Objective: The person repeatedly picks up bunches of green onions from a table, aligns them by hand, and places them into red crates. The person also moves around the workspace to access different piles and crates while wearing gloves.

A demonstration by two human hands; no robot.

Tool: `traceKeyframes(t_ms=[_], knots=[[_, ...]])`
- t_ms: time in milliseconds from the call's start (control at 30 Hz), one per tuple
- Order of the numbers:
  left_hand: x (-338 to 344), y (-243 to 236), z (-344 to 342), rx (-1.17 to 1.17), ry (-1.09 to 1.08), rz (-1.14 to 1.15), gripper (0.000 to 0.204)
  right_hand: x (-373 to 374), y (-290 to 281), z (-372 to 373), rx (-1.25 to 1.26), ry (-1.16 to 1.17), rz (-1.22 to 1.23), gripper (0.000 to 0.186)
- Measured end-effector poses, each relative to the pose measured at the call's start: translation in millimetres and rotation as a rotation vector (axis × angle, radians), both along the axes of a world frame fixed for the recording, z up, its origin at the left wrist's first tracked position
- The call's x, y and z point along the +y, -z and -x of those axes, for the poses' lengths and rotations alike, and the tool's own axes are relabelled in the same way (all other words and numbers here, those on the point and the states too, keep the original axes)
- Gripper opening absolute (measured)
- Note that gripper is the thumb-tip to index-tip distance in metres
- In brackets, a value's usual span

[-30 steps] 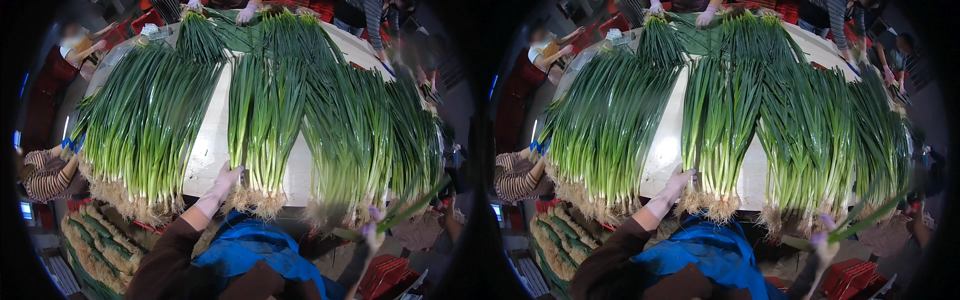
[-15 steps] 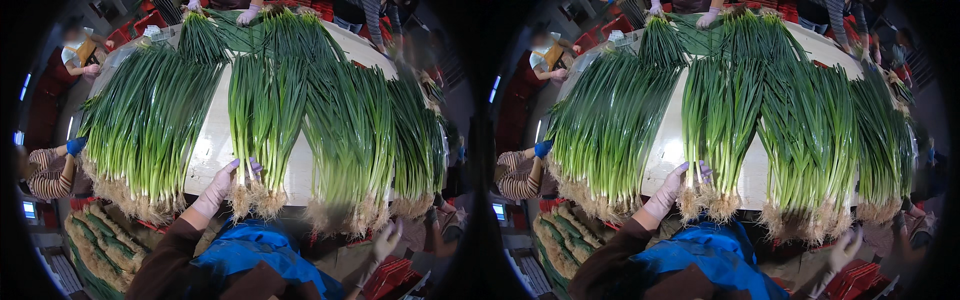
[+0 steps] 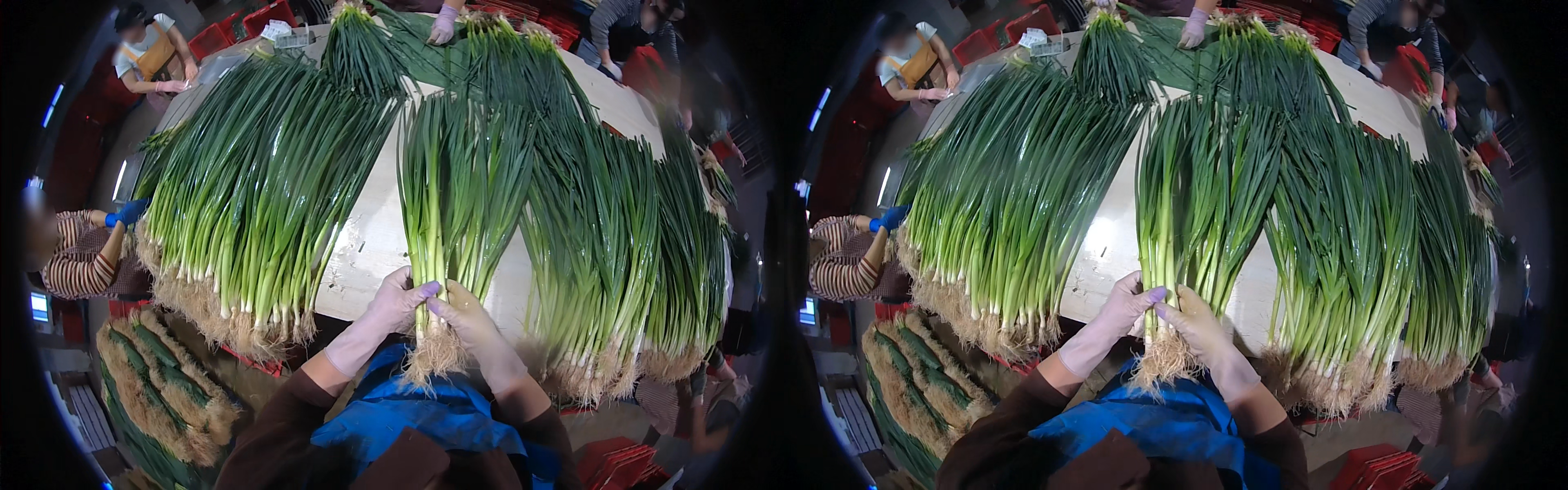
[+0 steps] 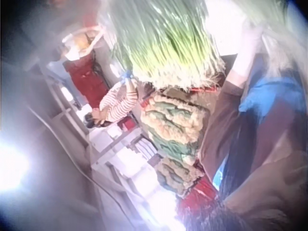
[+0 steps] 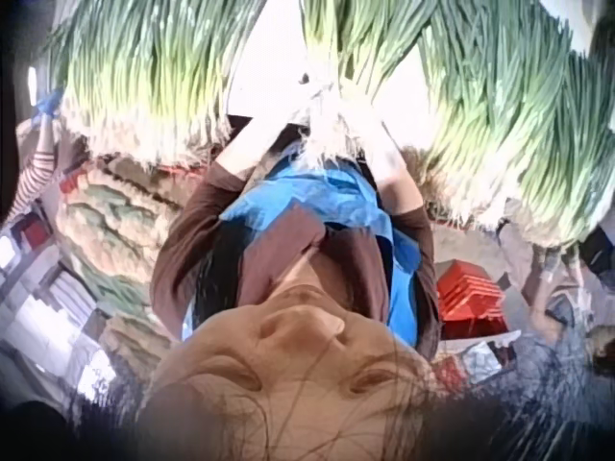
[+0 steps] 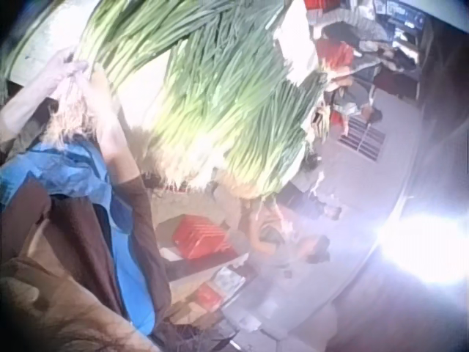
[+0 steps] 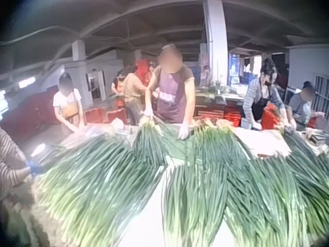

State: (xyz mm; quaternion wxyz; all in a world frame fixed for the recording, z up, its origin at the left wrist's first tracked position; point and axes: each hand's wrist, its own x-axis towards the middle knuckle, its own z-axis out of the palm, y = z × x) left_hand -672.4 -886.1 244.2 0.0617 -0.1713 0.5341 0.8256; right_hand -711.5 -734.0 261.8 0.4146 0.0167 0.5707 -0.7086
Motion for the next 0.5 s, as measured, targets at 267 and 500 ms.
traceKeyframes(t_ms=[267,500], knots=[[-42.3,61.4,-0.5,-0.269,-0.195,-0.449,0.029,-10.8,15.0,-10.0,-0.347,0.126,0.067,0.031],[-43.7,44.1,-0.6,-0.236,-0.081,-0.296,0.048,-38.9,33.5,-18.4,-0.191,0.034,-0.107,0.038]])
